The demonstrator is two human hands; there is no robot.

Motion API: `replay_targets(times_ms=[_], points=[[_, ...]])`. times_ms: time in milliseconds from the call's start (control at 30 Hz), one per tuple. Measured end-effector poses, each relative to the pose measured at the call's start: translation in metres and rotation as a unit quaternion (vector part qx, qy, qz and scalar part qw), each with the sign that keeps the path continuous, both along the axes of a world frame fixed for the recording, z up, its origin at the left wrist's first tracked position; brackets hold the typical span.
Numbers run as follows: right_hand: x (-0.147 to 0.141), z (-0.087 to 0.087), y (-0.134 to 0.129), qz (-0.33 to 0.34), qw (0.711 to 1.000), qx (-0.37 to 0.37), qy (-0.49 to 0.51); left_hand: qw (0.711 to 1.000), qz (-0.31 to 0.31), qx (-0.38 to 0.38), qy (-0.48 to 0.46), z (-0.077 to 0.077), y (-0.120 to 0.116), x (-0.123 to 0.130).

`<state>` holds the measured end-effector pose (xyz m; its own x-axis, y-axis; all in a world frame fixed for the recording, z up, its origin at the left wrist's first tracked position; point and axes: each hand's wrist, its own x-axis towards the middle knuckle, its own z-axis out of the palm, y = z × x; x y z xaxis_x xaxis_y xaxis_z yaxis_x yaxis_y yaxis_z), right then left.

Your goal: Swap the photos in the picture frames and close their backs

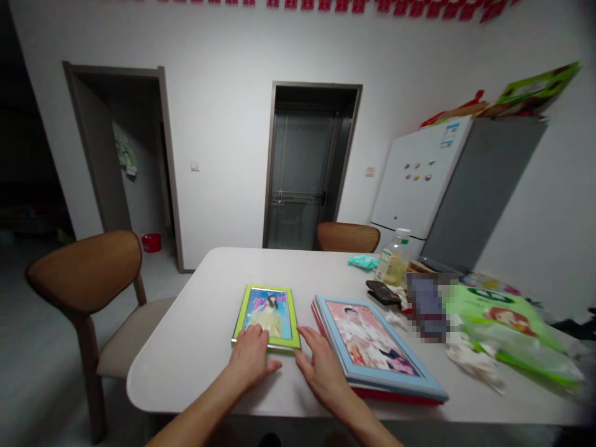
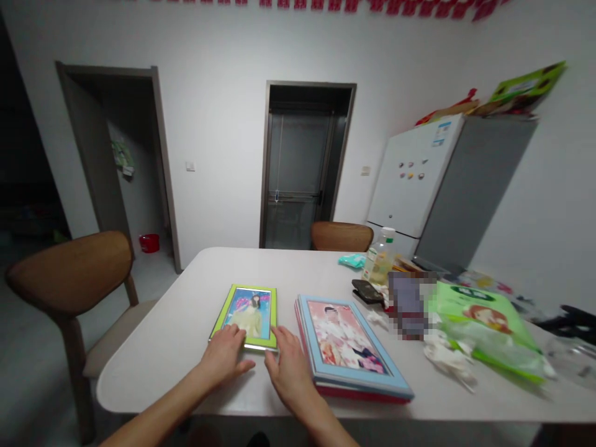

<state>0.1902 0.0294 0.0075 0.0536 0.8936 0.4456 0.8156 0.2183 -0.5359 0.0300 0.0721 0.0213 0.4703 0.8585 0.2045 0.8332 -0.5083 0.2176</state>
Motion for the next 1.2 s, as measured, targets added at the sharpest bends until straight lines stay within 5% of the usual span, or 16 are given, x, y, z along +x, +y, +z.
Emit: replay_targets(times_ms=[133, 300, 467, 633, 733, 867, 1200], points=[[-0.002, -0.014, 0.000, 0.005, 0.997, -0.048, 0.062, 0.998, -0.055, 0.023, -0.019, -0.013, -0.058, -0.015], [-0.002, -0.018, -0.011, 0.009, 0.987, -0.057, 0.151, 0.994, -0.095, 0.052, -0.019, -0.029, -0.074, -0.003], [-0.001, -0.002, -0.014, -0.006, 0.970, -0.024, 0.241, 0.979, -0.076, 0.086, -0.169, 0.006, -0.070, -0.006], [-0.027, 0.011, -0.003, 0.055, 0.970, -0.039, 0.233, 0.896, 0.017, 0.087, -0.435, 0.042, -0.059, -0.026], [-0.041, 0.009, 0.004, 0.091, 0.978, -0.033, 0.184, 0.854, 0.062, 0.047, -0.515, 0.033, -0.050, -0.039], [-0.042, 0.002, 0.004, 0.119, 0.987, -0.038, 0.096, 0.828, 0.095, -0.033, -0.552, 0.000, -0.047, -0.052], [-0.034, -0.003, -0.007, 0.112, 0.992, -0.055, -0.033, 0.953, 0.131, -0.013, -0.272, -0.049, -0.068, -0.064]])
